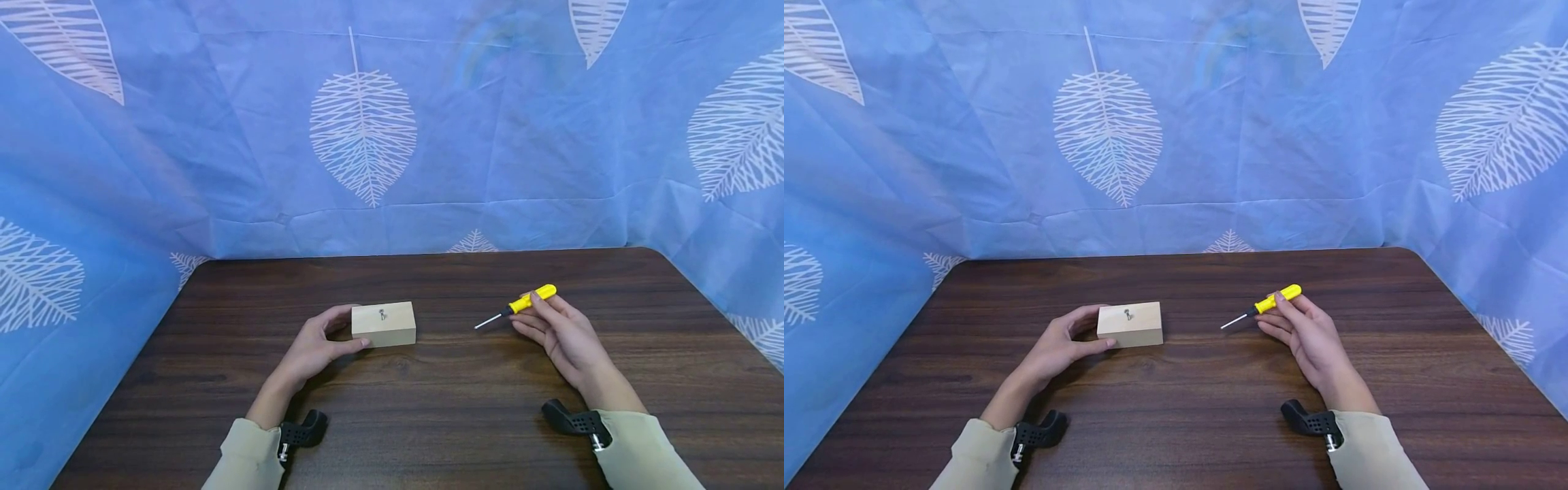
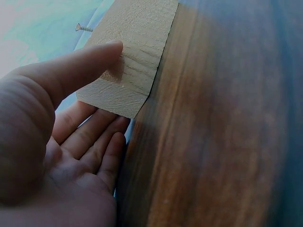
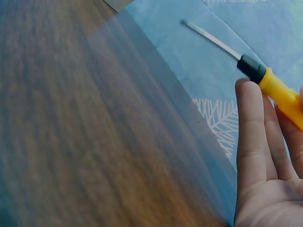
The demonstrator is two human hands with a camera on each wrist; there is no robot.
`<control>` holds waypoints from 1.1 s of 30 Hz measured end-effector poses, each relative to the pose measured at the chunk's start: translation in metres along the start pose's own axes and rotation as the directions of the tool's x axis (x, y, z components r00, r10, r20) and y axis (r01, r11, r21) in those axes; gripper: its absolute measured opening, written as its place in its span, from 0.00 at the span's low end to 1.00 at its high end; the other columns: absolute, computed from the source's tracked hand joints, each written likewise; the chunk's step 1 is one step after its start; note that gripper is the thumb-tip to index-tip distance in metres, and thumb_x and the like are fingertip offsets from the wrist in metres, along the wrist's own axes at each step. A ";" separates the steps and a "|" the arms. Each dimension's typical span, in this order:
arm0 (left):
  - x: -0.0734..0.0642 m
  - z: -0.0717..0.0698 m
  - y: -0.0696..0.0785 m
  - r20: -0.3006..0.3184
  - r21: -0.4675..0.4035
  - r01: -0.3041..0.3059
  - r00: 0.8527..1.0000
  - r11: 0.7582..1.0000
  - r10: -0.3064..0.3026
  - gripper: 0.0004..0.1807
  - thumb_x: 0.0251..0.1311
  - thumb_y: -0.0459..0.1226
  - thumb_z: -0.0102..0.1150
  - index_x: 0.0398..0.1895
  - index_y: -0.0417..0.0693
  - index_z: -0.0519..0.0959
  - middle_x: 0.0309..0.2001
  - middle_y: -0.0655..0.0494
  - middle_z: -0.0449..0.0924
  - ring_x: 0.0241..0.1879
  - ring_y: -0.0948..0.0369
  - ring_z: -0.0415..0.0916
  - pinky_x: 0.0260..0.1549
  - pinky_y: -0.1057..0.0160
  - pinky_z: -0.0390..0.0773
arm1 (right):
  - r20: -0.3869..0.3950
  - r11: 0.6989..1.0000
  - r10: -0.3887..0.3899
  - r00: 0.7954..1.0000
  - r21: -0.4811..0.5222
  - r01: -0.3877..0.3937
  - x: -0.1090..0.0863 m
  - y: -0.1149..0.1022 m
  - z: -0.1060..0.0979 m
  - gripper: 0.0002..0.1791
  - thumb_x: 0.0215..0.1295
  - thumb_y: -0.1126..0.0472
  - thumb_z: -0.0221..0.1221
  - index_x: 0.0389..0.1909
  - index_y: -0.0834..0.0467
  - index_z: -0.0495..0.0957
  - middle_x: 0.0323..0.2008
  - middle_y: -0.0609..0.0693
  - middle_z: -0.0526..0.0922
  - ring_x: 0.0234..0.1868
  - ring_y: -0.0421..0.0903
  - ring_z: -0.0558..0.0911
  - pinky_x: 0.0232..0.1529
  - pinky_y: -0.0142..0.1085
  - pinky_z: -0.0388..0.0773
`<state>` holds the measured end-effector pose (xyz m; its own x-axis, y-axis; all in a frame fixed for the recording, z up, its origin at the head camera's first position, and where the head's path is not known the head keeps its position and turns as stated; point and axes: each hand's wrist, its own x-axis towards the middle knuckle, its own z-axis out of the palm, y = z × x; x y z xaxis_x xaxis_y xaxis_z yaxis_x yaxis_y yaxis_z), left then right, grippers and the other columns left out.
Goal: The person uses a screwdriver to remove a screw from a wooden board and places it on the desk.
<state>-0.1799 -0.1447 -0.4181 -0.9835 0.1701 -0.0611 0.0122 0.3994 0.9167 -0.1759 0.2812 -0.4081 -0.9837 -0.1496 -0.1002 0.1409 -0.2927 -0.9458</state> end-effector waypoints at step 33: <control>0.000 -0.001 0.000 0.012 0.011 -0.004 1.000 1.000 0.004 0.35 0.64 0.44 0.78 0.74 0.59 0.77 0.70 0.52 0.80 0.74 0.46 0.73 0.73 0.36 0.70 | 0.012 0.983 0.063 0.998 0.173 -0.065 0.036 0.020 0.072 0.30 0.84 0.54 0.56 0.77 0.60 0.57 0.51 0.44 0.83 0.50 0.34 0.88 0.59 0.26 0.84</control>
<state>-0.1799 -0.1458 -0.4172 -0.9812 0.1826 -0.0621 0.0182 0.4085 0.9126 -0.2005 0.2022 -0.4081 -0.9713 -0.1792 -0.1563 0.2214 -0.4412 -0.8697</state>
